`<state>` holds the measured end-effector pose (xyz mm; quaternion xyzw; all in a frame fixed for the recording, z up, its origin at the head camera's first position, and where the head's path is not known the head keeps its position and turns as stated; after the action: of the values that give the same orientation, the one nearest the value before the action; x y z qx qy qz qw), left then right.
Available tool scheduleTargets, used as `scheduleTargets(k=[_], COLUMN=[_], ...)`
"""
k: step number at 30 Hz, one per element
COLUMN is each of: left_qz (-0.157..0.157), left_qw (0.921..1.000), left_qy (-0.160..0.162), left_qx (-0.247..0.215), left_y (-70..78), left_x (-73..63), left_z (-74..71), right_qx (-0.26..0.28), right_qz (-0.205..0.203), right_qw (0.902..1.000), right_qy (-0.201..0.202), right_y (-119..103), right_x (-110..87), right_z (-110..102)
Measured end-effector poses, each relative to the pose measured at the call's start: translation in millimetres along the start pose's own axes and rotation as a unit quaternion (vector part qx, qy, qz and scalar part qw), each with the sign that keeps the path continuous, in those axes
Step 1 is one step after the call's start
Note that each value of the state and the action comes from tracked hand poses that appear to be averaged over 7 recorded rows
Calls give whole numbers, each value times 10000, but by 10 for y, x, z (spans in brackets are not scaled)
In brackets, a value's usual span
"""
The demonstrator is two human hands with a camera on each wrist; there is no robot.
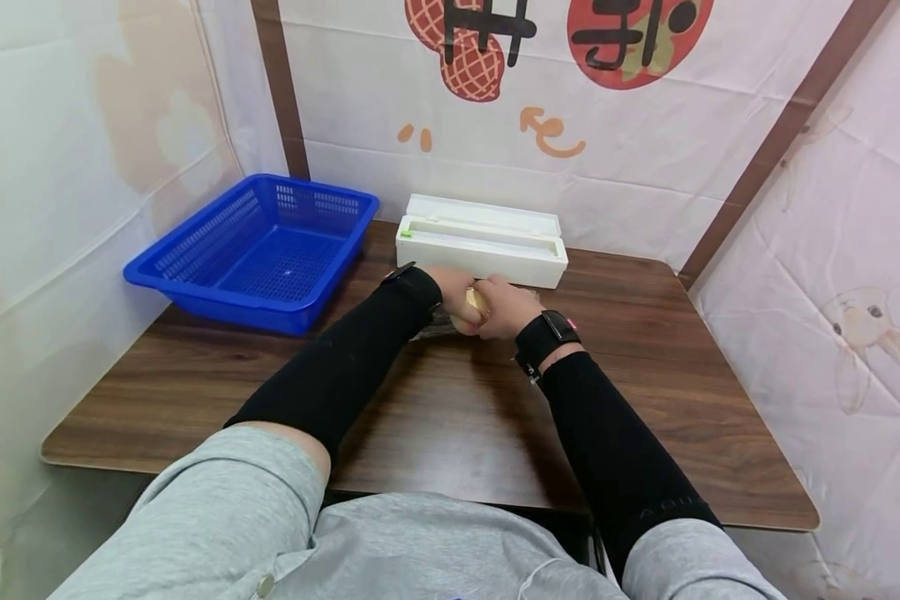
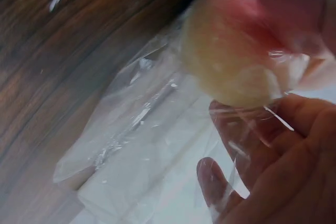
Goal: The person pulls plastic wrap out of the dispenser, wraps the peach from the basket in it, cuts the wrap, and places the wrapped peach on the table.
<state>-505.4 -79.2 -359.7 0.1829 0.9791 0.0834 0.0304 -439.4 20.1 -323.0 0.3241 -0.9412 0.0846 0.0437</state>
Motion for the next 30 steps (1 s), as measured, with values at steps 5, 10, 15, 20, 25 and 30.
scheduleTargets(k=[5,10,15,20,25,30], left_qz=[67,130,247,439,488,413], left_qw=[9917,9886,9925,9927,9915,9829], left_qy=[1286,1497,1200,944,1126,1775], left_qx=[-6,-71,-45,-602,-441,281], left_y=[-86,42,124,93,34,16], left_x=[77,-32,-163,-218,-134,-107], left_z=[-287,-367,-312,-255,-213,-325], right_qx=[-534,-461,-209,41,-3,40], right_qz=[168,405,228,124,154,-137], right_qw=[9984,9981,9994,9998,9998,9988], right_qy=[65,86,162,124,-92,-474], right_y=[144,308,373,439,444,423], right_x=[280,417,471,560,621,600], right_z=[25,110,200,285,225,-11])
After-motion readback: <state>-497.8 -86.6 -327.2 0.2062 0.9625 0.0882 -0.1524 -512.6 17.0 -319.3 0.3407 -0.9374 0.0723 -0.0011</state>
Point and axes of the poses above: each hand's wrist, its own x-axis towards the middle knuckle, its own z-axis out of the palm, y = z × x, the point moved 8 cm from there along x, towards the middle knuckle, and after that the axes turned 8 degrees about y, right-handed, at the moved point
